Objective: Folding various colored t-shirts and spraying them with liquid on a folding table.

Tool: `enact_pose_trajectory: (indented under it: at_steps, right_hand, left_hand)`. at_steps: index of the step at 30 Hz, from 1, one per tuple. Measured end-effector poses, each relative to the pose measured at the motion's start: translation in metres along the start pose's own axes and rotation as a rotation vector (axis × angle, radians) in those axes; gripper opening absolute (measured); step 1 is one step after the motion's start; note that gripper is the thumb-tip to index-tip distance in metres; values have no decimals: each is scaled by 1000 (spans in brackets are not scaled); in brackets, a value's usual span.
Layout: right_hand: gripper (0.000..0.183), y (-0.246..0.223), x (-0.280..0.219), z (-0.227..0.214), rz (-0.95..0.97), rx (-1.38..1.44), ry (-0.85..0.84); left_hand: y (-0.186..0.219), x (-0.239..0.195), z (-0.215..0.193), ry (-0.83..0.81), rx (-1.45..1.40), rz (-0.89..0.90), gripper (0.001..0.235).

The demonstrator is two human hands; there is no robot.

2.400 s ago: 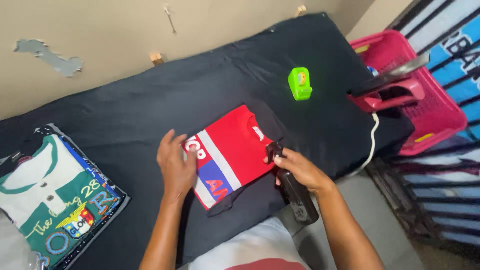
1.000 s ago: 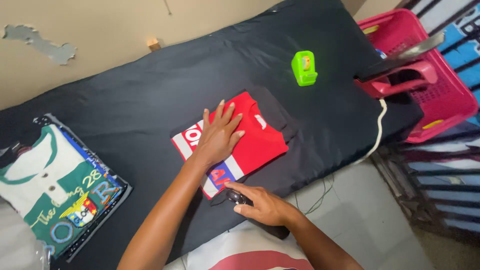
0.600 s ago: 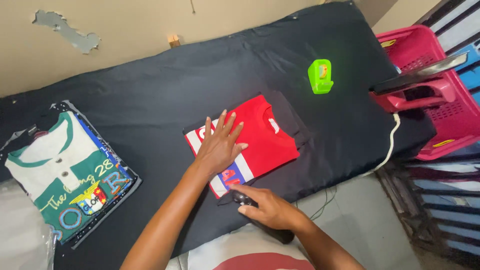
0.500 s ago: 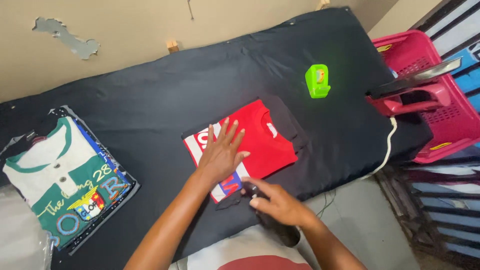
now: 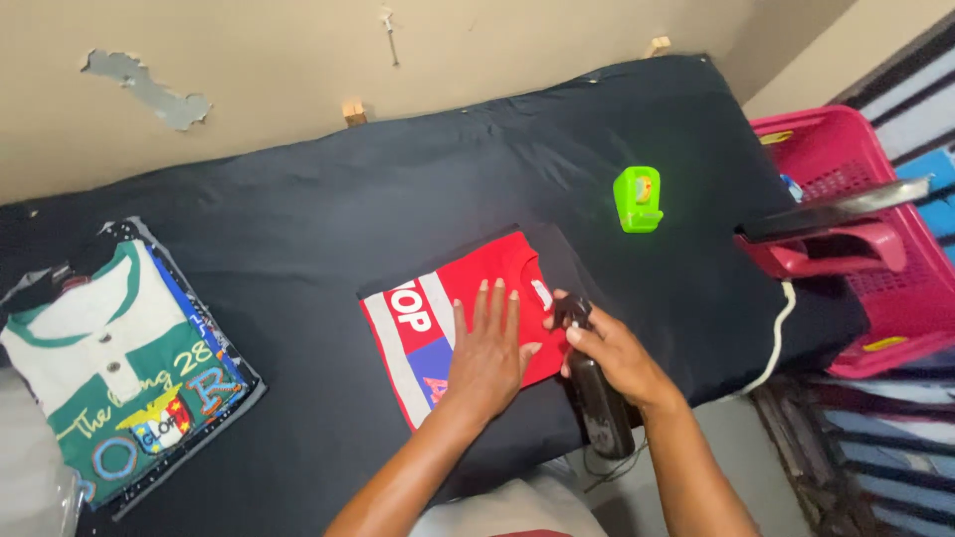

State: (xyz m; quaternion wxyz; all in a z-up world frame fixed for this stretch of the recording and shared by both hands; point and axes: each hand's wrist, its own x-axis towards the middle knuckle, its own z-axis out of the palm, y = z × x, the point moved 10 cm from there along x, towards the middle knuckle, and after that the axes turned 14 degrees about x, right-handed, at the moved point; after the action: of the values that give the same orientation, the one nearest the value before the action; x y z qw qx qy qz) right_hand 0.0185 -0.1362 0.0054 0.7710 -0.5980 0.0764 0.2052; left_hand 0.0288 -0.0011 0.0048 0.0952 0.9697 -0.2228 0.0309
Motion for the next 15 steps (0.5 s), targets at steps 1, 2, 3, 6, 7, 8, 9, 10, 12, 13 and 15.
enact_pose_trajectory:
  at_steps: [1, 2, 3, 6, 7, 8, 9, 10, 12, 13, 15]
  right_hand:
    - [60, -1, 10, -2, 8, -3, -12]
    - [57, -3, 21, -6, 22, -86, -19]
    - [54, -5, 31, -9, 36, -168, -27]
    - [33, -16, 60, -6, 20, -171, -117]
    - [33, -15, 67, -7, 19, -174, -125]
    - [29, -13, 74, -4, 31, -178, -175]
    - [25, -12, 81, -1, 42, -182, -225]
    - [25, -16, 84, 2, 42, -185, -234]
    - [24, -16, 88, 7, 107, -165, -255]
    - [24, -9, 93, 3, 113, -166, -261]
    - [26, -10, 105, -9, 26, -220, -293]
  left_hand:
    - [1, -1, 2, -2, 0, -15, 77]
    - [3, -1, 3, 3, 2, -24, 77]
    - [6, 0, 3, 8, 5, -33, 78]
    - [8, 4, 0, 8, 25, -49, 77]
    - [8, 4, 0, 11, 28, -57, 77]
    - [9, 4, 1, 3, 18, -66, 78]
    - [9, 3, 2, -4, 8, -76, 79]
    - [10, 7, -1, -1, 10, -85, 79]
    - [10, 10, -5, -3, -21, -124, 84]
    - [12, 10, -3, -6, -22, -133, 84]
    - [15, 18, 0, -30, -20, -154, 87]
